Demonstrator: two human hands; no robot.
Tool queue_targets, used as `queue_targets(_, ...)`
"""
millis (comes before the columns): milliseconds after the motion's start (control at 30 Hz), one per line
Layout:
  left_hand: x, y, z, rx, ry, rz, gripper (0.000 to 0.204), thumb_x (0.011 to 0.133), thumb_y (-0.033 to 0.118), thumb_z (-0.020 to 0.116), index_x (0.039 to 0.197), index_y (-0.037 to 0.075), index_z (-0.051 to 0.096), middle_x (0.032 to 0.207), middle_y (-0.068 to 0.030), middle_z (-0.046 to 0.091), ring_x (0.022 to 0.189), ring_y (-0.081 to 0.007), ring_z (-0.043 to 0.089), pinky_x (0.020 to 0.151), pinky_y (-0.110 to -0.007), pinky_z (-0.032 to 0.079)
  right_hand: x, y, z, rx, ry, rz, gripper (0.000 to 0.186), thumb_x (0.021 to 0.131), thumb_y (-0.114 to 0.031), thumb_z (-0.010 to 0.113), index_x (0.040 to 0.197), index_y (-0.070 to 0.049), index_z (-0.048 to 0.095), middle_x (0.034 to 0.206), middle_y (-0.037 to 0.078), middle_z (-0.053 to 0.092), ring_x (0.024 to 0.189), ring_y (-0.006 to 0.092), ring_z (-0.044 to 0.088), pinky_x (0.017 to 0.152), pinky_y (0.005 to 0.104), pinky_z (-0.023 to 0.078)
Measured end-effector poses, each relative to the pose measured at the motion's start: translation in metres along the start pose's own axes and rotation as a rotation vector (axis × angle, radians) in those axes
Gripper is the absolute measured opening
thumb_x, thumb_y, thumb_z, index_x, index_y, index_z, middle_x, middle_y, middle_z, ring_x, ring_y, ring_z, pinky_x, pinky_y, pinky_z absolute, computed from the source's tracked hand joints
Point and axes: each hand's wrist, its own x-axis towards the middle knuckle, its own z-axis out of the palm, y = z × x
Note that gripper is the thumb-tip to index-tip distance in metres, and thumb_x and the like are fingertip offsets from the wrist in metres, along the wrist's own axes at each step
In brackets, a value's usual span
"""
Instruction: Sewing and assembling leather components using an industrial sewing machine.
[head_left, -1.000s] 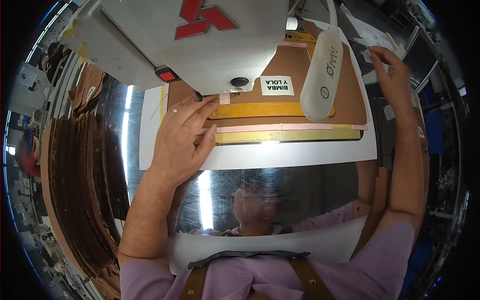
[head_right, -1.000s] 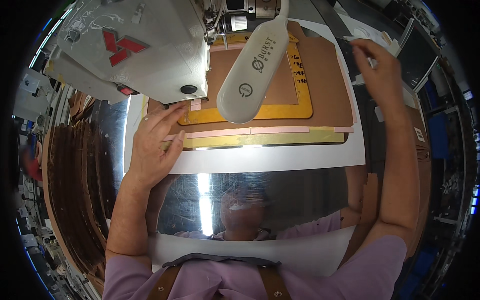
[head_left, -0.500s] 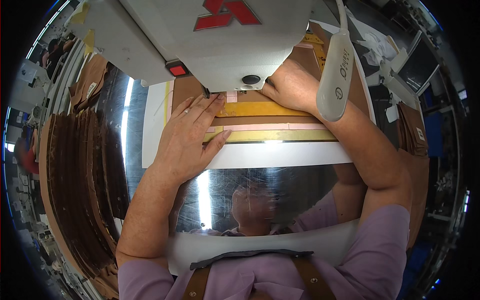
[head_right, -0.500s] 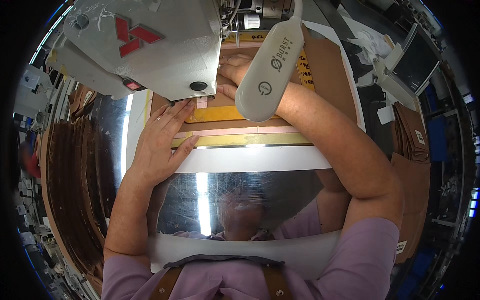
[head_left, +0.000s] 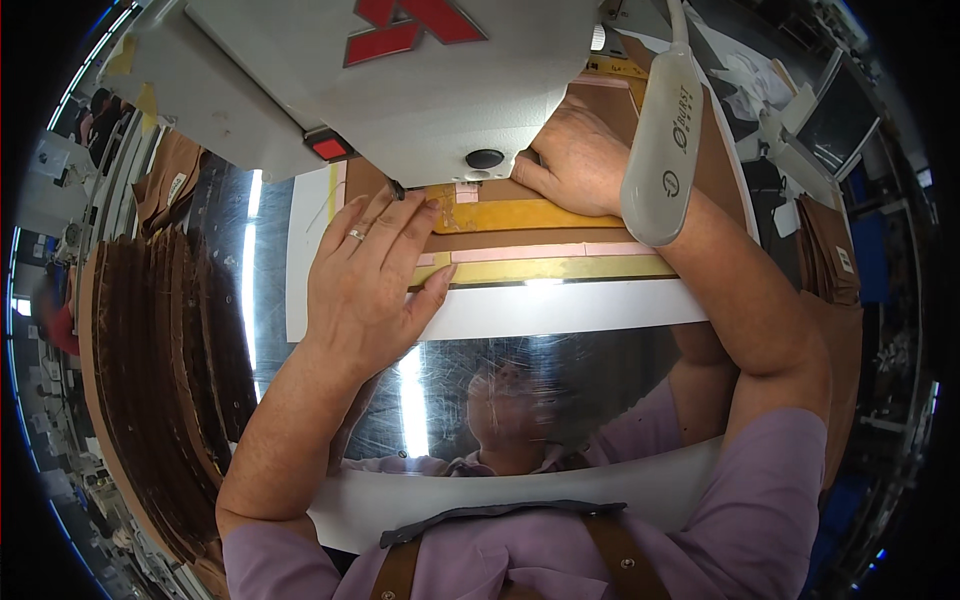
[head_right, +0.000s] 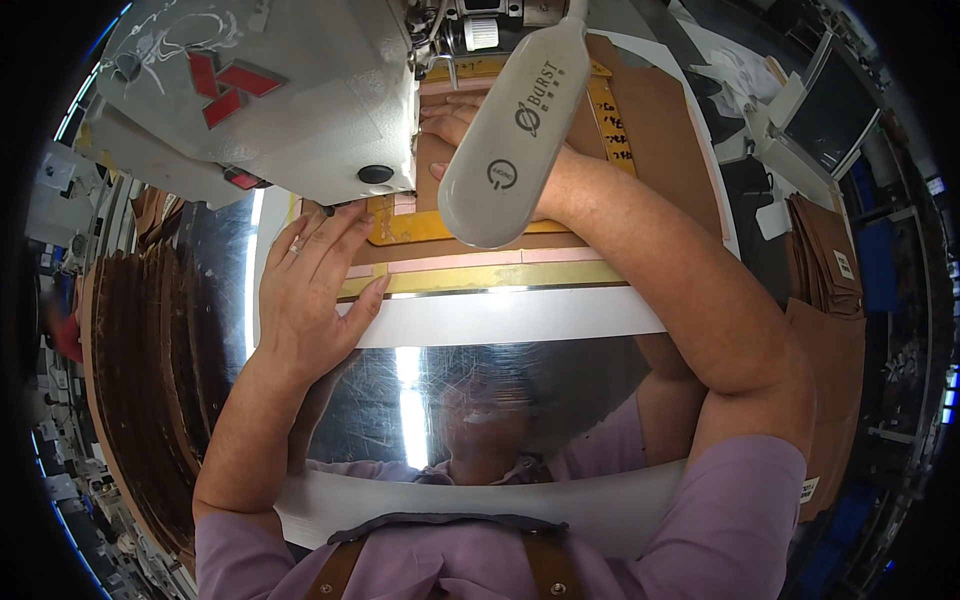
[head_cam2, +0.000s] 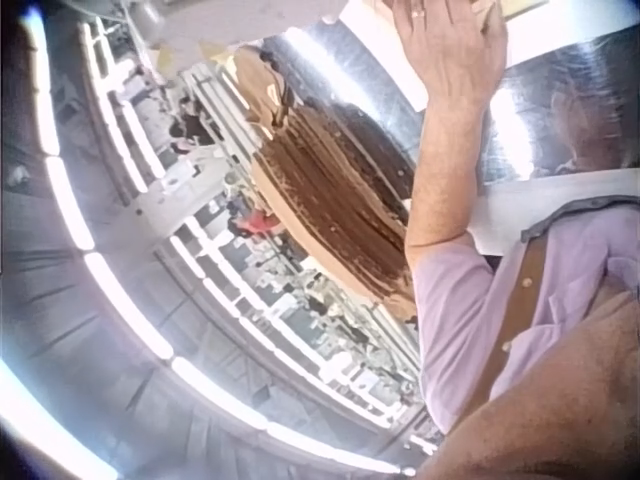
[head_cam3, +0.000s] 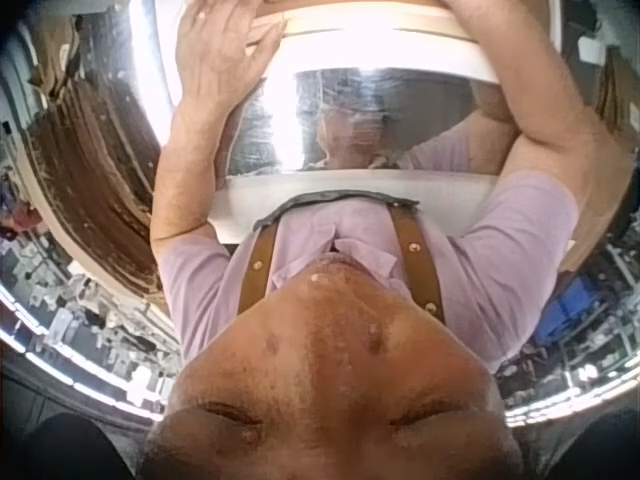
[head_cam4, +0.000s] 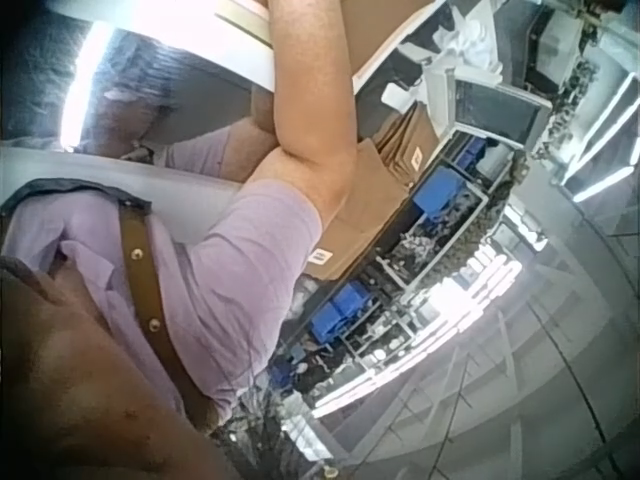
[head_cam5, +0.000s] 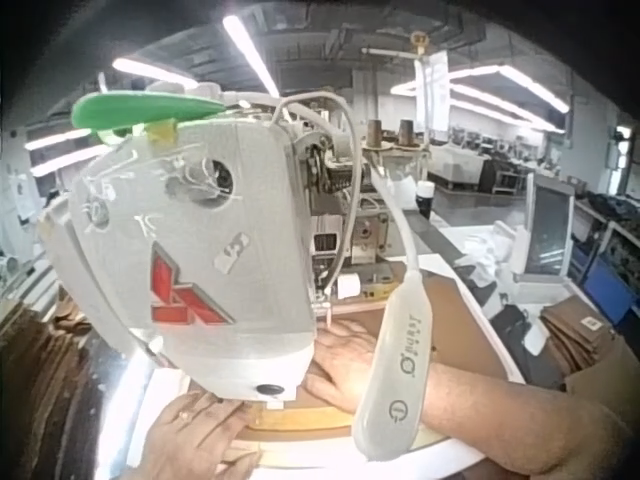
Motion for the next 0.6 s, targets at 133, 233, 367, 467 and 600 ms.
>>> queue_targets(133, 0.008, 0.028, -0.009, -0.131, -0.035, 0.242, 0.056, 0.082, 0.028, 0.077, 0.128, 0.001, 0.062, 0.130, -0.0155, 0.063, 0.095, -0.0272, 0.070, 0.085, -0.040, 0.052, -0.004, 0.002, 0.002, 0.153, 0.046, 0.046, 0.038, 0.092, -0.025, 0.059, 0.124, -0.004, 0.064, 0.121, 0.023, 0.061, 0.121, 0.0379, 0.055, 0.112, 0.0506, 0.037)
queue_targets(233, 0.024, 0.041, -0.003, -0.190, -0.138, 0.105, 0.064, 0.083, 0.038, 0.077, 0.131, 0.000, 0.059, 0.126, -0.0154, 0.064, 0.087, -0.0277, 0.070, 0.075, -0.039, 0.055, -0.004, 0.003, 0.006, 0.159, 0.064, 0.026, 0.040, 0.093, -0.027, 0.058, 0.126, -0.005, 0.063, 0.123, 0.023, 0.060, 0.124, 0.0378, 0.053, 0.114, 0.0496, 0.035)
queue_targets(367, 0.033, 0.038, 0.011, -0.216, -0.187, 0.088, 0.072, 0.085, 0.049, 0.074, 0.133, -0.002, 0.056, 0.117, -0.0175, 0.064, 0.078, -0.0287, 0.069, 0.063, -0.039, 0.056, -0.003, -0.002, 0.000, 0.199, 0.021, 0.071, 0.047, 0.093, -0.034, 0.057, 0.132, -0.007, 0.061, 0.130, 0.023, 0.058, 0.131, 0.0381, 0.048, 0.117, 0.0495, 0.031)
queue_targets(467, 0.030, 0.039, 0.013, -0.190, -0.127, 0.064, 0.073, 0.088, 0.053, 0.070, 0.131, -0.003, 0.054, 0.107, -0.0187, 0.063, 0.072, -0.0294, 0.069, 0.061, -0.039, 0.056, -0.001, -0.008, -0.012, 0.232, -0.053, 0.084, 0.056, 0.093, -0.041, 0.057, 0.139, -0.010, 0.057, 0.139, 0.023, 0.053, 0.138, 0.0377, 0.042, 0.120, 0.0501, 0.027)
queue_targets(600, 0.028, 0.035, 0.010, -0.165, -0.198, 0.013, 0.072, 0.087, 0.049, 0.070, 0.133, -0.005, 0.056, 0.132, -0.0199, 0.060, 0.075, -0.0271, 0.071, 0.064, -0.036, 0.059, 0.007, -0.016, -0.039, 0.179, -0.219, 0.210, 0.061, 0.095, -0.048, 0.054, 0.144, -0.012, 0.053, 0.147, 0.022, 0.048, 0.144, 0.0370, 0.037, 0.122, 0.0507, 0.024)
